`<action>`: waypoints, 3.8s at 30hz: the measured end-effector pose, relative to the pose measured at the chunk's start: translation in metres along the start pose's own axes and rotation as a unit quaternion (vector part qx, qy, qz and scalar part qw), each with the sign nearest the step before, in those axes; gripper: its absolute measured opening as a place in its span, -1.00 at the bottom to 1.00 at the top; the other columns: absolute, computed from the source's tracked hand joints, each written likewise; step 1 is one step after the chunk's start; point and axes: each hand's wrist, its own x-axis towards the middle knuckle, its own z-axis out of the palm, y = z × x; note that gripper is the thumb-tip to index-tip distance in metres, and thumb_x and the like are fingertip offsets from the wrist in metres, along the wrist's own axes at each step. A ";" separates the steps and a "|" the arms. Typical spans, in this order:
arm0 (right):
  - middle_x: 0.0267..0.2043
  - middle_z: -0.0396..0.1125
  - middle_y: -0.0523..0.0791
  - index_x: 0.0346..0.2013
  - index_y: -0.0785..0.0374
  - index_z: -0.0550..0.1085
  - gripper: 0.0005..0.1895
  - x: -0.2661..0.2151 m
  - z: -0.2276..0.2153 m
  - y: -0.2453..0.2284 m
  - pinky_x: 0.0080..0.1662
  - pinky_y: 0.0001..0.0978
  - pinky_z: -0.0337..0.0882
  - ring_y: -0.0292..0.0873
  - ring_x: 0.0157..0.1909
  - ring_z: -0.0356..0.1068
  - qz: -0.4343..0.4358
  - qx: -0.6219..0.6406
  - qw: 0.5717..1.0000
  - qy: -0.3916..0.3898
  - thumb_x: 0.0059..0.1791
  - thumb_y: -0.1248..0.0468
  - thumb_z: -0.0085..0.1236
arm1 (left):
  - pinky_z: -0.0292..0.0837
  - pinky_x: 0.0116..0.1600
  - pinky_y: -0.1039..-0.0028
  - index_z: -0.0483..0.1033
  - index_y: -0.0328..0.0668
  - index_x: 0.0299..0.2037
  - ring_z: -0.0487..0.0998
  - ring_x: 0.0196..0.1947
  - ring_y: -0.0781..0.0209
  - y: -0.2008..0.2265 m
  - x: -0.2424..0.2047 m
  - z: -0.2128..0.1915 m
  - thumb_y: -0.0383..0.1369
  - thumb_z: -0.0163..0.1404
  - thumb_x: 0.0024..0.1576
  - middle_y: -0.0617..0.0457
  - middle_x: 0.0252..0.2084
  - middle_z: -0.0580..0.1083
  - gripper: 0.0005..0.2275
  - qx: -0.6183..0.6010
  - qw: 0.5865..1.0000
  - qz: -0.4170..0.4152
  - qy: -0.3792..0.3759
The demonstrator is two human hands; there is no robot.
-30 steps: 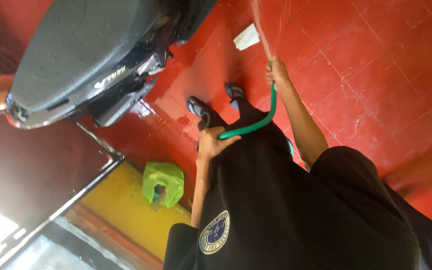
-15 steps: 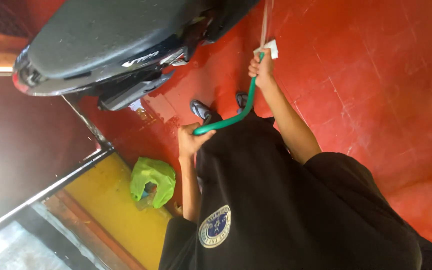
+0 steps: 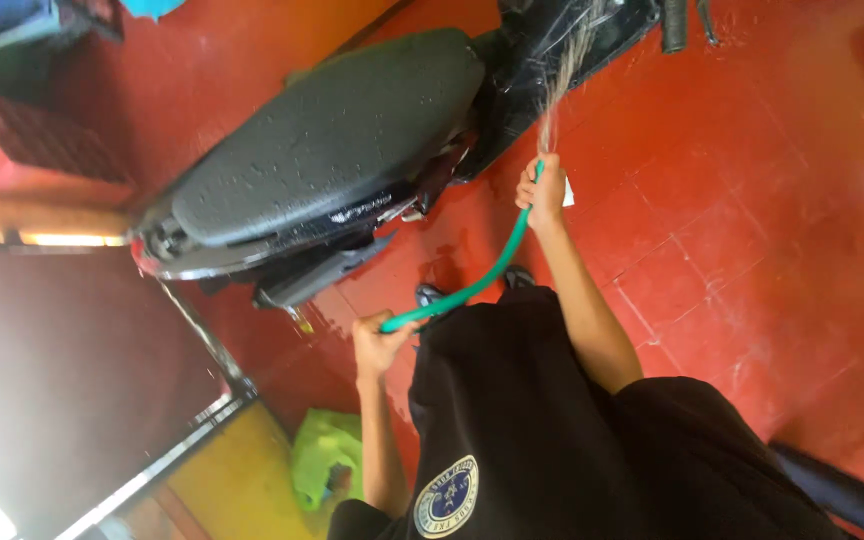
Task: Washing a motorcycle with a water hose in a detailing bay.
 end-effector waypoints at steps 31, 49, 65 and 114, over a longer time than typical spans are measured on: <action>-0.66 0.28 -0.03 -0.62 0.10 0.41 -0.49 -0.031 -0.124 -0.134 -0.34 -0.06 0.35 0.00 -0.50 0.38 -0.215 -0.492 0.816 0.214 0.14 -0.01 -0.20 | 0.28 -0.52 0.40 0.33 0.00 -0.68 0.42 -0.73 -0.02 0.048 0.037 0.078 -0.06 0.30 -0.04 0.01 -0.76 0.34 -0.59 0.063 0.959 0.156 -0.228; -0.21 0.46 0.21 -0.30 0.35 0.58 -0.37 0.050 -0.268 -0.227 0.01 0.27 0.37 0.31 0.03 0.44 -0.090 -0.529 0.818 0.206 0.11 -0.15 -0.21 | 0.27 -0.53 0.42 0.34 -0.01 -0.70 0.40 -0.74 0.02 0.104 0.077 0.287 -0.04 0.30 -0.06 0.00 -0.78 0.32 -0.58 0.123 0.930 0.168 -0.302; -0.27 0.46 0.27 -0.45 0.38 0.57 -0.34 0.110 -0.313 -0.302 -0.14 0.26 0.38 0.38 -0.02 0.45 -0.040 -0.562 0.824 0.061 0.12 -0.13 -0.20 | 0.22 -0.59 0.46 0.36 0.02 -0.72 0.35 -0.80 0.10 0.138 0.093 0.422 -0.07 0.35 -0.09 0.06 -0.81 0.29 -0.59 0.102 0.928 0.126 -0.336; -0.63 0.40 -0.01 -0.31 0.07 0.65 -0.62 -0.001 -0.234 -0.018 -0.61 -0.38 0.58 -0.14 -0.63 0.48 0.066 -0.099 0.970 0.210 -0.02 -0.15 0.20 | 0.24 -0.74 0.59 -0.26 -0.08 0.46 0.29 -0.80 0.34 0.024 0.092 0.365 -0.21 -0.23 0.39 0.10 -0.67 0.27 -0.47 -0.004 0.821 -0.211 -0.530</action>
